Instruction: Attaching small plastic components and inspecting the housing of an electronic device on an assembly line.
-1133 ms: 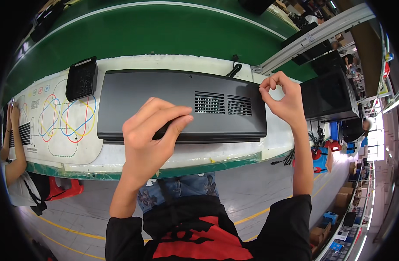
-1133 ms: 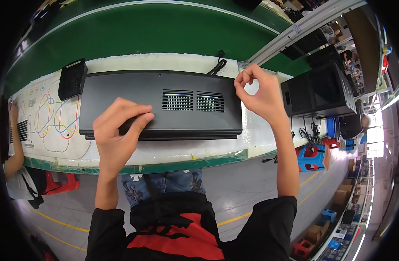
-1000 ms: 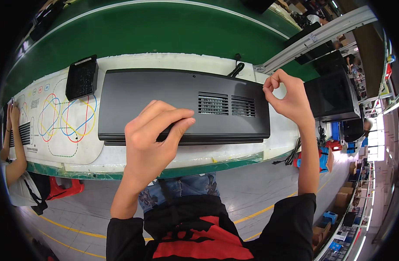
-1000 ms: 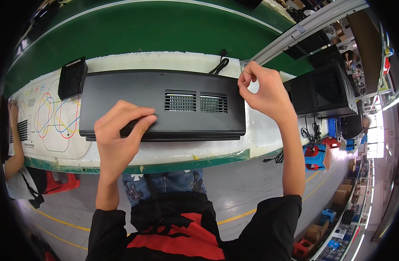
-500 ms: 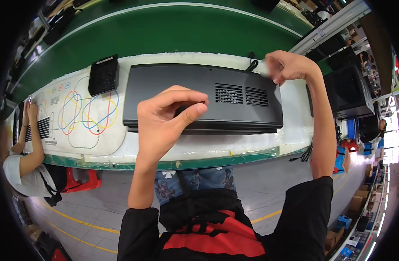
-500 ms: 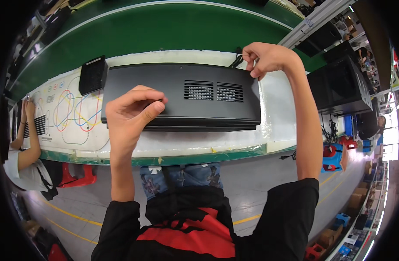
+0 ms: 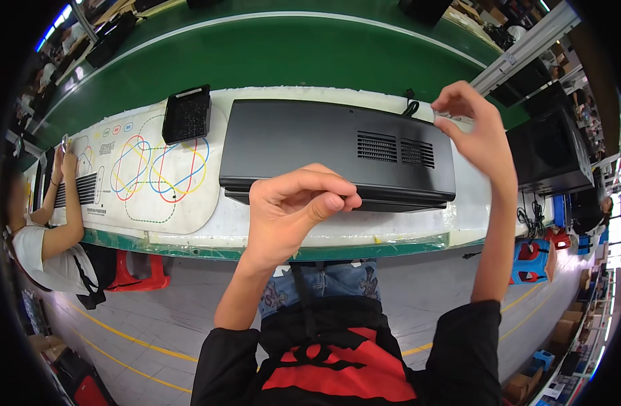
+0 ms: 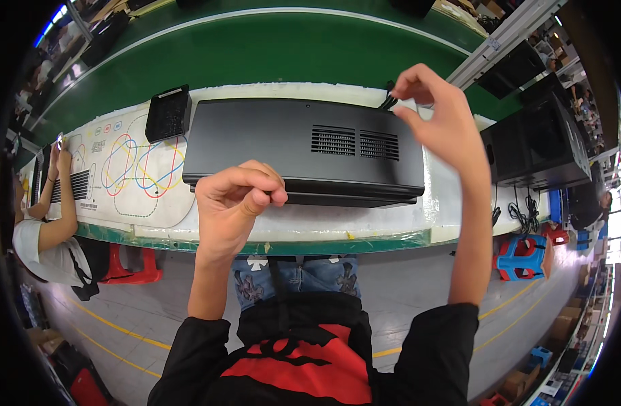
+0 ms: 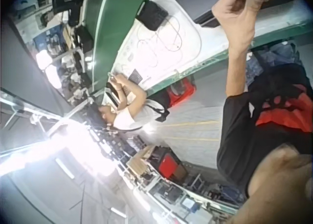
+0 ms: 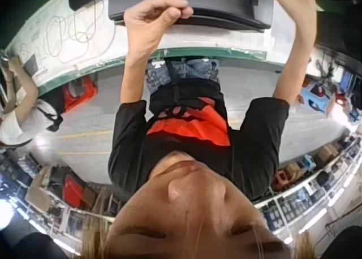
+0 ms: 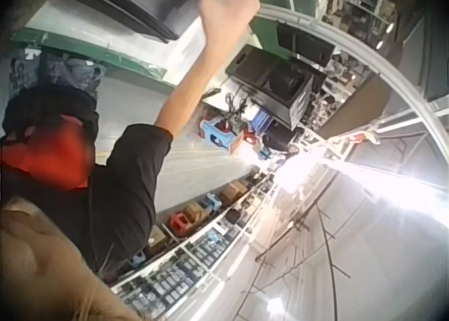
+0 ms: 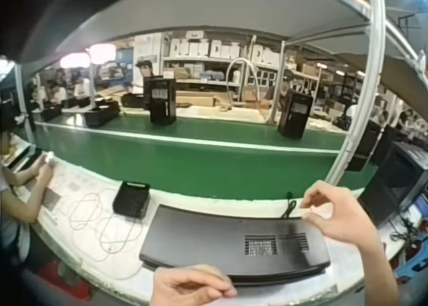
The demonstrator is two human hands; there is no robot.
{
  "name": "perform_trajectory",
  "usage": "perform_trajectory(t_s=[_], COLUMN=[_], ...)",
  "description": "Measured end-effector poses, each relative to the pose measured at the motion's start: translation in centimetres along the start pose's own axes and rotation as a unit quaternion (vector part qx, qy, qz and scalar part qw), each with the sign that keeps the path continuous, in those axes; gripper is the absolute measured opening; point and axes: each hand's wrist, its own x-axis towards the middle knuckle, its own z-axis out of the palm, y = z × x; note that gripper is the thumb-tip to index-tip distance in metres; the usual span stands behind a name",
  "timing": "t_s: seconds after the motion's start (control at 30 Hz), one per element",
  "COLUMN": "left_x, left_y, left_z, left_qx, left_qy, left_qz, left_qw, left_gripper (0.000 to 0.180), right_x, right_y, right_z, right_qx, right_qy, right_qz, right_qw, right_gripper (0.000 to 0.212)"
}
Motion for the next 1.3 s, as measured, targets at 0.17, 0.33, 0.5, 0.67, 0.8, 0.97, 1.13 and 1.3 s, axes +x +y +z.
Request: perform_trajectory(t_s=[0.17, 0.33, 0.5, 0.67, 0.8, 0.97, 1.13, 1.3], left_x=[-0.2, -0.7, -1.2, -0.8, 0.5, 2.1, 2.9, 2.0], left_y=[-0.6, -0.4, 0.2, -0.4, -0.3, 0.3, -0.2, 0.0], left_z=[0.1, 0.8, 1.4, 1.2, 1.4, -0.6, -2.9, -2.6], left_qx=[-0.042, -0.021, 0.064, 0.065, 0.059, 0.458, 0.606, 0.638], left_qy=[-0.005, -0.007, 0.027, 0.034, 0.047, 0.044, 0.063, 0.068], left_qz=[-0.030, -0.039, -0.071, -0.083, -0.095, 0.179, 0.238, 0.235], left_qw=[0.999, 0.999, 0.995, 0.994, 0.993, 0.869, 0.757, 0.730], left_gripper=[0.016, 0.017, 0.015, 0.016, 0.017, 0.016, 0.013, 0.010], right_x=[-5.0, -5.6, -5.8, -5.4, -3.9, -0.1, 3.8, 5.3], right_y=[-7.6, -8.6, -8.5, -8.2, -7.4, -4.8, -1.2, -1.6], right_z=[4.5, 6.6, 7.2, 7.3, 7.3, 7.0, 8.2, 8.1], right_qx=[0.151, 0.086, -0.028, -0.054, -0.006, 0.031, 0.076, 0.045], right_qy=[0.050, 0.097, 0.102, 0.088, 0.074, 0.035, -0.038, -0.108], right_qz=[-0.237, -0.276, -0.333, -0.343, -0.312, -0.182, -0.099, -0.170], right_qw=[0.958, 0.952, 0.937, 0.934, 0.947, 0.982, 0.991, 0.978], right_gripper=[0.026, 0.032, 0.031, 0.030, 0.032, 0.029, 0.028, 0.028])
